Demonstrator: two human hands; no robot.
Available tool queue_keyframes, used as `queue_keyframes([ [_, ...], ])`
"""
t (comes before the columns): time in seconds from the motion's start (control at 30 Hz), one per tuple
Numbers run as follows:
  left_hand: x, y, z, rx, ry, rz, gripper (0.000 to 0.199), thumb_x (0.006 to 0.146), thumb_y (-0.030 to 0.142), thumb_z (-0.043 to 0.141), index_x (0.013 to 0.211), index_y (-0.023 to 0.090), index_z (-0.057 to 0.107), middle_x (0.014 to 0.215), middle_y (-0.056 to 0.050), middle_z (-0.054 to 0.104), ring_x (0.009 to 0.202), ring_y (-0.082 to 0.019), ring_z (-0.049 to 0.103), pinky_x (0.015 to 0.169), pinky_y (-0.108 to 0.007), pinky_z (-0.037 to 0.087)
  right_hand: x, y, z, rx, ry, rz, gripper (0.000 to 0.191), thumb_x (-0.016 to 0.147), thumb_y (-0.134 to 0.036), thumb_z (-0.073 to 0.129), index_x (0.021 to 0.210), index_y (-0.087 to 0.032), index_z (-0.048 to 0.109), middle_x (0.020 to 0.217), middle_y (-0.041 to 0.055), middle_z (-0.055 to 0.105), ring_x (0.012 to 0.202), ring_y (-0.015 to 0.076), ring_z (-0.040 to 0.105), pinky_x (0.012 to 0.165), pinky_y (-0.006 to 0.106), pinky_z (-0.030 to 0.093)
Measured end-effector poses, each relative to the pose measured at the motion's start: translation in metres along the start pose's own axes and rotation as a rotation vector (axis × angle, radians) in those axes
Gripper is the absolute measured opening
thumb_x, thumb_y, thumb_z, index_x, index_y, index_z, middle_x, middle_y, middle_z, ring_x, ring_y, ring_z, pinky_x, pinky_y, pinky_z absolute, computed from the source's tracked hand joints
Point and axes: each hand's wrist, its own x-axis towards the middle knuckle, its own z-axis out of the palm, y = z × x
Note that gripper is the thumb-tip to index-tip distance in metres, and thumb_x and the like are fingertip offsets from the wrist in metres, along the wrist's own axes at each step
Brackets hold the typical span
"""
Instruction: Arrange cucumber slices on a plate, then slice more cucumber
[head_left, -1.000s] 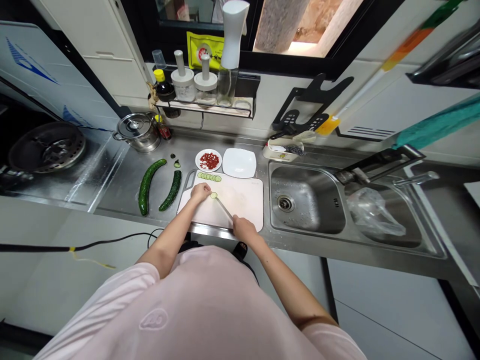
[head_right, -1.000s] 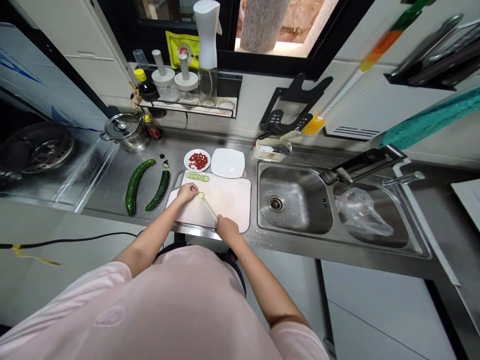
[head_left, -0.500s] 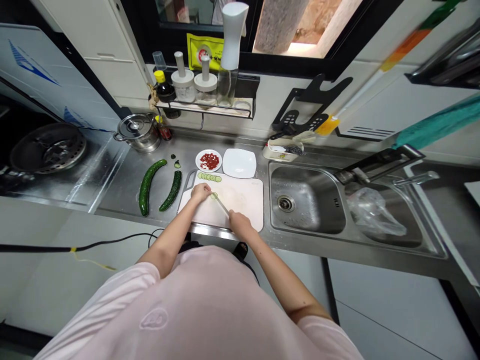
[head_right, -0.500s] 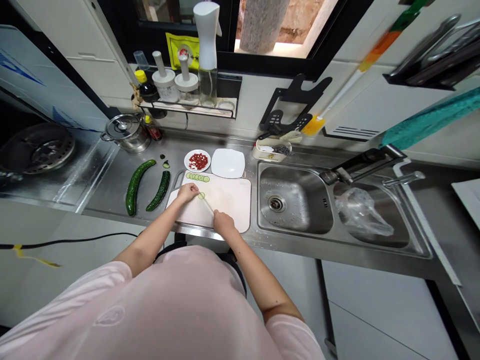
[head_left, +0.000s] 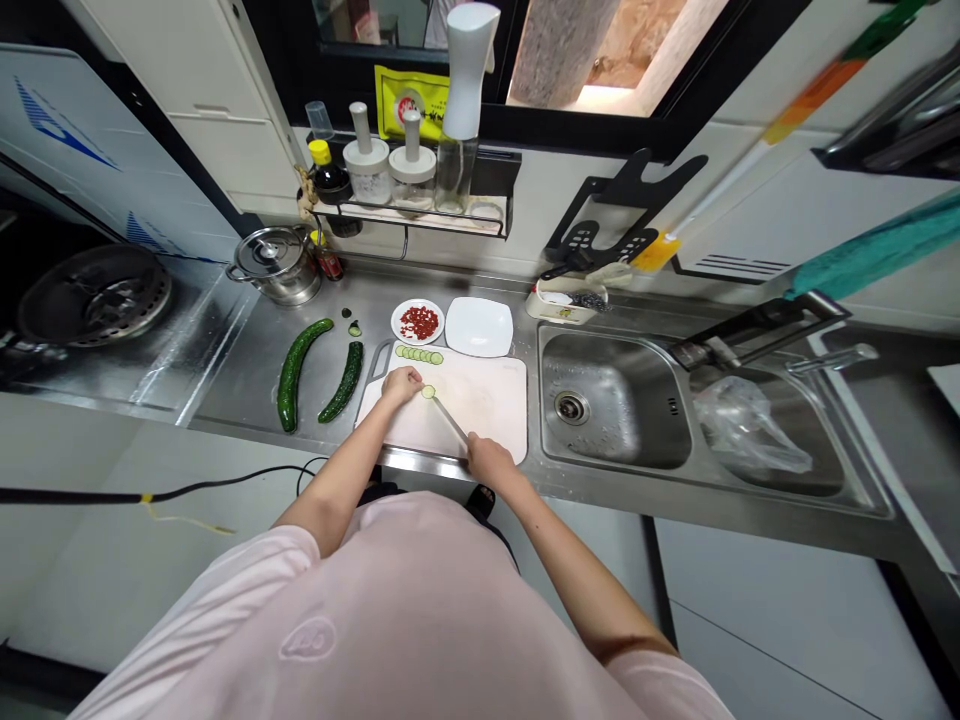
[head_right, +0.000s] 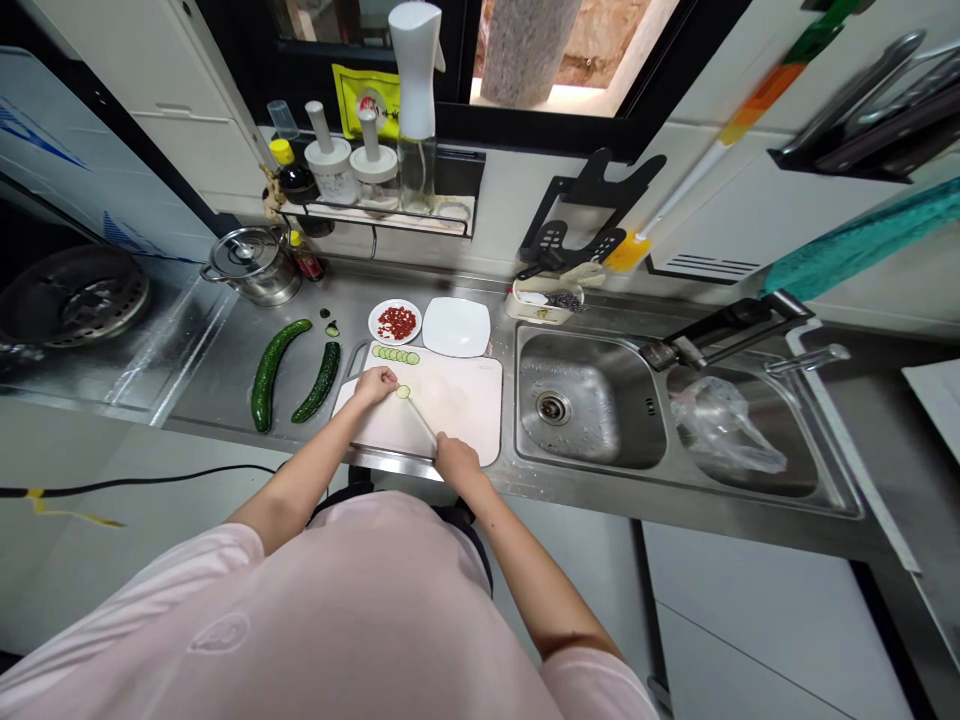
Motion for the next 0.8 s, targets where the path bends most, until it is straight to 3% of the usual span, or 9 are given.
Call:
queue_keyframes([
  [0.8,0.001,0.000,0.001,0.008,-0.009,-0.006,0.018,0.067,0.031,0.069,0.081,0.021,0.066,0.081,0.001,0.068,0.070,-0.011,0.058,0.060,-0.020,0.038,0.018,-0.015,-0.012,0.028,0.012,-0.017,0.024,0.089,-0.014,0.035,0.108,-0.015,0.050,0.097,0.0137,0.064,0.091,0.0236,0.062,0.068,0.029,0.041],
])
